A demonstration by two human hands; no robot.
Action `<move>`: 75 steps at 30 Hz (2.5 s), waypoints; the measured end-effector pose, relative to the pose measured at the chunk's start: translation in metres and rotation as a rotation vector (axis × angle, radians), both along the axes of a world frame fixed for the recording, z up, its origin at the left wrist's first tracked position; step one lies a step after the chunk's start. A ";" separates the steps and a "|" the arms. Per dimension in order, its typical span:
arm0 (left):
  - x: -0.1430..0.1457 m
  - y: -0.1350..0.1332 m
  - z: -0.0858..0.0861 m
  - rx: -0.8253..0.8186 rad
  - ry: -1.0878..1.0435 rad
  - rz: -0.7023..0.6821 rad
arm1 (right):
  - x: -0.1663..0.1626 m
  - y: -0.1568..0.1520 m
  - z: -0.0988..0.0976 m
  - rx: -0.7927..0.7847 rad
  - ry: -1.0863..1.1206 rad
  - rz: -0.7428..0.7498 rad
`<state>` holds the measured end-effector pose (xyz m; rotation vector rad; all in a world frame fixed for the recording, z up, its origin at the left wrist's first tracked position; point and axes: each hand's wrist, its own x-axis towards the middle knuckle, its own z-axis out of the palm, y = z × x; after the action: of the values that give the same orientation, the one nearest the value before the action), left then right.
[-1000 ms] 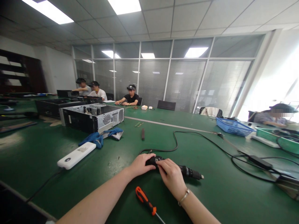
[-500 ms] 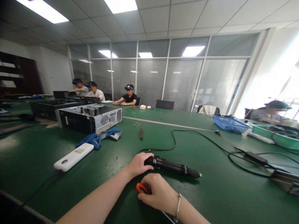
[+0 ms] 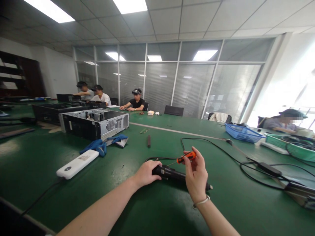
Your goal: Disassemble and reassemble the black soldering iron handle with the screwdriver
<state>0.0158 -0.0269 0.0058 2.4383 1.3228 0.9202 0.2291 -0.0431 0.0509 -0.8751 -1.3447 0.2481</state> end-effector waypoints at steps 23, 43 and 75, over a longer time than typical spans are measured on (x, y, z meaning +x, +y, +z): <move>0.001 -0.001 0.000 0.000 0.032 0.018 | -0.001 -0.004 -0.011 0.186 -0.324 -0.051; -0.001 -0.001 -0.001 0.016 0.017 0.003 | -0.002 -0.010 -0.010 0.288 -0.513 0.020; 0.000 0.000 -0.002 0.013 0.037 -0.002 | -0.014 0.004 0.014 0.075 -0.694 -0.030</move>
<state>0.0159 -0.0270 0.0039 2.4774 1.3307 0.8899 0.2147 -0.0392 0.0651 -0.9572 -1.9633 -0.1504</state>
